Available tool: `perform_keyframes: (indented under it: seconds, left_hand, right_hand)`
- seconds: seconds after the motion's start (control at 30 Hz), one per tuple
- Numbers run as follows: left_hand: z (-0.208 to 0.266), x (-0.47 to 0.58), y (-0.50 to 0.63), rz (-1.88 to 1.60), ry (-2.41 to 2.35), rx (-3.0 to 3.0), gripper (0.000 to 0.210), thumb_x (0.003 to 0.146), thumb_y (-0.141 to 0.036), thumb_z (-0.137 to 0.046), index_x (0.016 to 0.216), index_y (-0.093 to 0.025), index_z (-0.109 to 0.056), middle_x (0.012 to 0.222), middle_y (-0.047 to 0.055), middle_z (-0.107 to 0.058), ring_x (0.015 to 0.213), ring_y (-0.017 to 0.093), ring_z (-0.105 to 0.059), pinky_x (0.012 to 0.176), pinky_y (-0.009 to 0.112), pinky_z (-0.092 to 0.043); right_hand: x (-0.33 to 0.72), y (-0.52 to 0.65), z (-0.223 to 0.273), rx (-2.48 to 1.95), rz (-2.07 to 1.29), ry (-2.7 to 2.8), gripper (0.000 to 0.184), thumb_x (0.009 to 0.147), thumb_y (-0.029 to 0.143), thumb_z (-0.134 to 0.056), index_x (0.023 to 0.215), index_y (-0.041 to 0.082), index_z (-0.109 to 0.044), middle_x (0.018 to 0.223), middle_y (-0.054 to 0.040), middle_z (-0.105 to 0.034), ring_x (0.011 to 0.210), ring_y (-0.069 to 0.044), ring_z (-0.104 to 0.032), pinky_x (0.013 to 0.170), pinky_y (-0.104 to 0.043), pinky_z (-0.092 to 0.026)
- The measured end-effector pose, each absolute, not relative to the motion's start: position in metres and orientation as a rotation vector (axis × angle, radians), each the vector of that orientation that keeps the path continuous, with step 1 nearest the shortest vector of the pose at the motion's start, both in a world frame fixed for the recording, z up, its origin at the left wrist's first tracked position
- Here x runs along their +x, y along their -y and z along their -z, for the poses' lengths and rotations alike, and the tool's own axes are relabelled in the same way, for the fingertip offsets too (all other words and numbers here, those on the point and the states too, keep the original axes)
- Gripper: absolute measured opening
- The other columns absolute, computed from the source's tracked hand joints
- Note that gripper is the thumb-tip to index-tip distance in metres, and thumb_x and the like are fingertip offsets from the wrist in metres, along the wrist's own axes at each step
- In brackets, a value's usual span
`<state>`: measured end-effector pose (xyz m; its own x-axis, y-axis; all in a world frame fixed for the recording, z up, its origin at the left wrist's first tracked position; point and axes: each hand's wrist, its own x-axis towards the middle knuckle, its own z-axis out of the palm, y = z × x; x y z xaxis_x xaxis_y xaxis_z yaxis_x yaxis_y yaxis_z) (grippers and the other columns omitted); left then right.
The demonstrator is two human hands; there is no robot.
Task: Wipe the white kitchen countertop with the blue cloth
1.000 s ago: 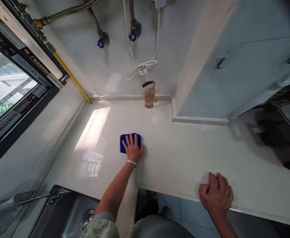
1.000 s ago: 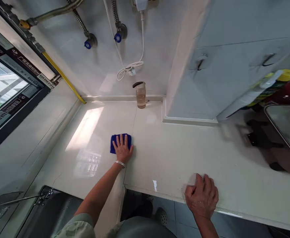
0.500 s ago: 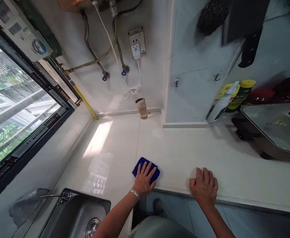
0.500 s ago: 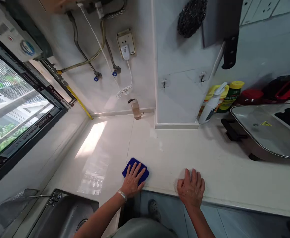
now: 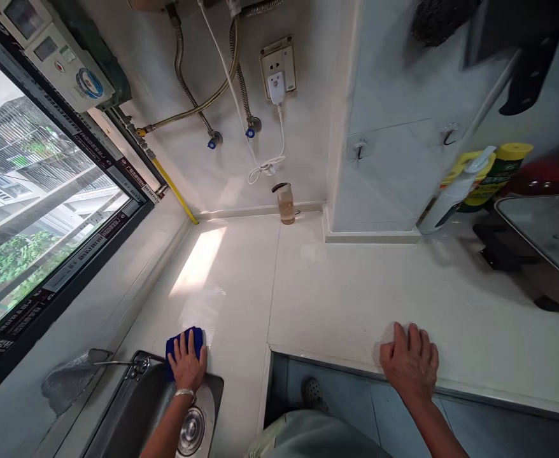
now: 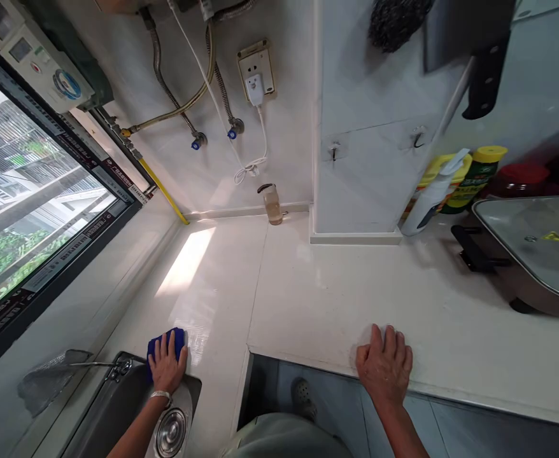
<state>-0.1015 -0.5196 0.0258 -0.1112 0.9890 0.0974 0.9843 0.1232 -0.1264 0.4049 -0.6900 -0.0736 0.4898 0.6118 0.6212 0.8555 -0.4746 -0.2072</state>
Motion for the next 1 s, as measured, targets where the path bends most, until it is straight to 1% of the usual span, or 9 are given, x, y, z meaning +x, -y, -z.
perform_keyframes:
  seconds: [0.1, 0.17, 0.27, 0.4, 0.6, 0.73, 0.83, 0.9, 1.0]
  left_hand:
    - [-0.014, -0.085, 0.523, -0.035, 2.214, -1.986, 0.065, 0.096, -0.042, -0.039, 0.154, -0.015, -0.031, 0.162, 0.015, -0.03, 0.151, 0.036, -0.02, 0.121, 0.059, -0.02]
    - [-0.002, -0.065, 0.527, 0.065, 2.043, -2.132, 0.064, 0.095, -0.042, -0.04, 0.154, -0.018, -0.031, 0.162, 0.014, -0.03, 0.152, 0.034, -0.017, 0.122, 0.059, -0.019]
    - [0.011, -0.022, 0.527, 0.251, 1.681, -2.394, 0.064, 0.096, -0.038, -0.04, 0.156, -0.023, -0.025, 0.164, 0.01, -0.027, 0.154, 0.031, -0.012, 0.122, 0.059, -0.017]
    - [0.007, 0.06, 0.503, 0.332, 1.268, -2.672, 0.067, 0.095, -0.038, -0.045, 0.157, -0.025, -0.021, 0.165, 0.009, -0.024, 0.153, 0.031, -0.013, 0.122, 0.059, -0.017]
    - [0.001, 0.197, 0.438, 0.382, 1.062, -2.853, 0.07, 0.094, -0.039, -0.048, 0.157, -0.028, -0.02, 0.165, 0.008, -0.025, 0.152, 0.033, -0.019, 0.121, 0.06, -0.019]
    - [0.003, 0.277, 0.394, 0.448, 1.071, -2.928, 0.066, 0.092, -0.035, -0.049, 0.154, -0.028, -0.03, 0.162, 0.008, -0.033, 0.151, 0.034, -0.023, 0.121, 0.061, -0.019]
    - [0.004, 0.326, 0.36, 0.53, 1.116, -2.936, 0.061, 0.091, -0.033, -0.047, 0.151, -0.021, -0.039, 0.16, 0.013, -0.036, 0.149, 0.037, -0.025, 0.12, 0.064, -0.016]
    - [0.006, 0.35, 0.337, 0.571, 1.096, -2.952, 0.06, 0.093, -0.035, -0.043, 0.15, -0.017, -0.042, 0.159, 0.015, -0.036, 0.149, 0.038, -0.025, 0.12, 0.065, -0.014]
    - [0.008, 0.366, 0.306, 0.599, 1.005, -2.989, 0.06, 0.093, -0.037, -0.039, 0.149, -0.015, -0.043, 0.159, 0.015, -0.037, 0.149, 0.037, -0.024, 0.12, 0.063, -0.012]
  right_hand:
    - [0.401, 0.687, 0.071, -2.261, 0.632, 1.189, 0.06, 0.082, 0.021, -0.052, 0.14, 0.008, -0.045, 0.146, -0.0261, -0.045, 0.137, -0.045, -0.038, 0.105, -0.065, -0.038]
    - [0.398, 0.685, 0.069, -2.273, 0.623, 1.177, 0.06, 0.084, 0.021, -0.052, 0.142, 0.008, -0.043, 0.147, -0.026, -0.044, 0.138, -0.045, -0.037, 0.107, -0.065, -0.037]
    - [0.396, 0.682, 0.068, -2.289, 0.577, 1.176, 0.058, 0.088, 0.024, -0.047, 0.143, 0.009, -0.041, 0.149, -0.026, -0.04, 0.142, -0.044, -0.032, 0.11, -0.065, -0.034]
    - [0.394, 0.682, 0.065, -2.327, 0.501, 1.179, 0.059, 0.09, 0.026, -0.041, 0.147, 0.009, -0.036, 0.152, -0.025, -0.036, 0.144, -0.044, -0.028, 0.111, -0.067, -0.031]
    - [0.395, 0.675, 0.06, -2.339, 0.473, 1.17, 0.067, 0.09, 0.023, -0.042, 0.155, 0.017, -0.024, 0.155, -0.0197, -0.035, 0.143, -0.041, -0.031, 0.11, -0.067, -0.033]
    - [0.397, 0.669, 0.056, -2.378, 0.535, 1.168, 0.072, 0.088, 0.018, -0.041, 0.156, 0.021, -0.02, 0.156, -0.0163, -0.034, 0.142, -0.037, -0.034, 0.109, -0.063, -0.038]
    - [0.401, 0.665, 0.053, -2.419, 0.535, 1.193, 0.074, 0.084, 0.016, -0.042, 0.155, 0.018, -0.023, 0.157, -0.0151, -0.032, 0.144, -0.035, -0.031, 0.109, -0.06, -0.039]
    - [0.406, 0.663, 0.052, -2.46, 0.515, 1.184, 0.073, 0.082, 0.014, -0.042, 0.154, 0.018, -0.026, 0.159, -0.014, -0.031, 0.146, -0.034, -0.029, 0.11, -0.058, -0.039]
    - [0.41, 0.662, 0.05, -2.507, 0.492, 1.156, 0.071, 0.083, 0.012, -0.042, 0.152, 0.017, -0.029, 0.16, -0.0126, -0.03, 0.147, -0.032, -0.026, 0.112, -0.056, -0.038]
